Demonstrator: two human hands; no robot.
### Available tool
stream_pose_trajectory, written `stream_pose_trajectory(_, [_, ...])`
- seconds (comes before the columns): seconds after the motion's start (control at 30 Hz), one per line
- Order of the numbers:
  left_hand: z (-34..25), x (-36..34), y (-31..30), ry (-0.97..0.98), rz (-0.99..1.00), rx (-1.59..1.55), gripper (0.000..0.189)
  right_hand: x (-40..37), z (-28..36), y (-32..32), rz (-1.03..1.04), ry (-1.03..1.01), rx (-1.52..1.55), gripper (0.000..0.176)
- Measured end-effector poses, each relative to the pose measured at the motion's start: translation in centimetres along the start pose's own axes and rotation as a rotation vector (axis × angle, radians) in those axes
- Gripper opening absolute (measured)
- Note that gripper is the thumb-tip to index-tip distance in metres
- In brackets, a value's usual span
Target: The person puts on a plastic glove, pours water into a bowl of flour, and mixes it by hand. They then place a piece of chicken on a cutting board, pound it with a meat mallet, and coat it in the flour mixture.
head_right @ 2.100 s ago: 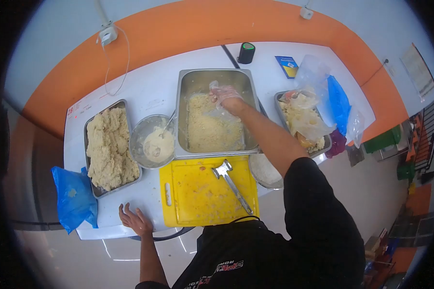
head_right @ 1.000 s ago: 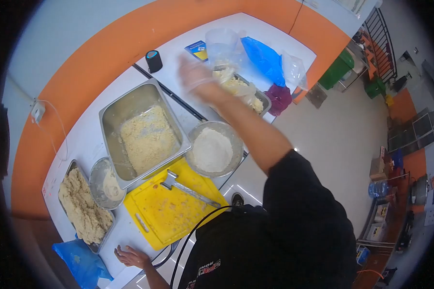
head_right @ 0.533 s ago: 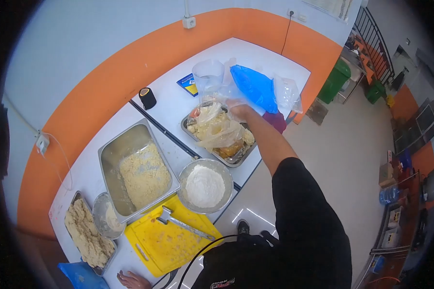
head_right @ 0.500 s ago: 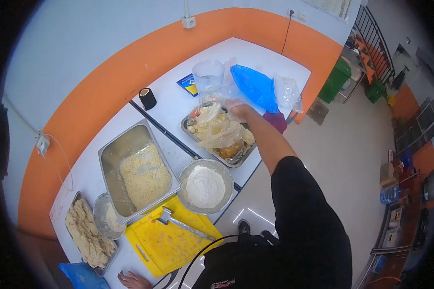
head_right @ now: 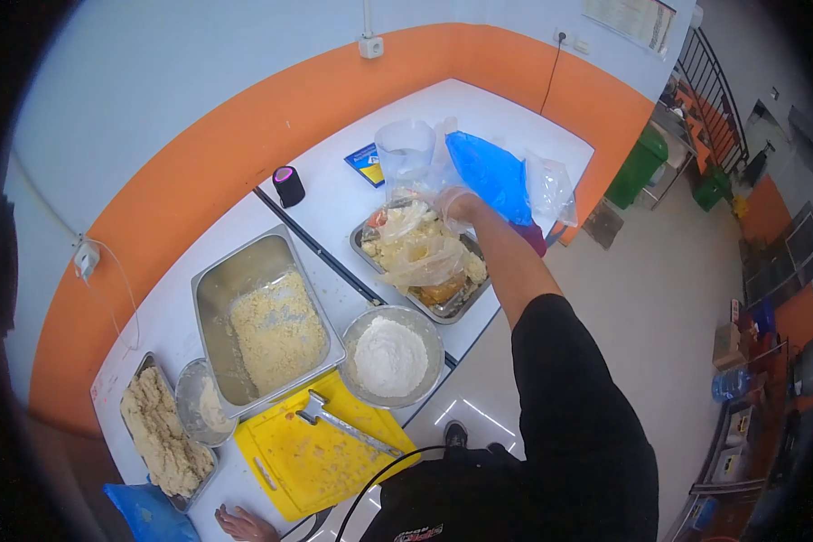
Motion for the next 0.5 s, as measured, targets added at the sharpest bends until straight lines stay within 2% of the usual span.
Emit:
stream_pose_trajectory(0.17, [1.1,-0.4,1.5,-0.066,0.065,0.021,0.063,-3.3,2.3,-0.5,0.142,0.166,0.188,0.023])
stream_pose_trajectory(0.23, [1.2,-0.5,1.5,-0.070,0.072,0.035,0.063,-3.7,2.7,-0.9,0.064,0.166,0.690,0.029])
stream_pose_trajectory(0.27, [1.1,-0.4,1.5,-0.069,0.080,0.047,0.063,-3.7,2.9,-1.0,0.062,0.169,0.692,0.029])
stream_pose_trajectory(0.33, [1.2,-0.4,1.7,-0.066,0.087,0.022,0.063,-4.1,2.9,-1.0,0.069,0.370,0.761,0.037])
stream_pose_trajectory(0.37, [1.3,-0.3,1.8,-0.071,0.092,-0.004,0.062,-4.5,2.8,-1.2,0.063,0.379,0.765,0.037])
stream_pose_trajectory(0.43, [1.2,-0.3,1.5,-0.051,0.102,-0.002,0.063,-5.7,3.2,-2.1,-0.046,-0.002,-0.040,0.041])
stream_pose_trajectory(0.5, [1.2,-0.3,1.4,-0.036,0.113,0.003,0.063,-7.3,4.5,-2.9,-0.014,0.058,-0.104,0.038])
Point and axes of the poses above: each hand's wrist, its own x-axis towards the middle knuckle, its own y-axis out of the palm, z = x × y, the point moved 1 cm from there along x, towards the middle knuckle, and after that the axes turned 10 degrees about x, right-handed, at the moved point
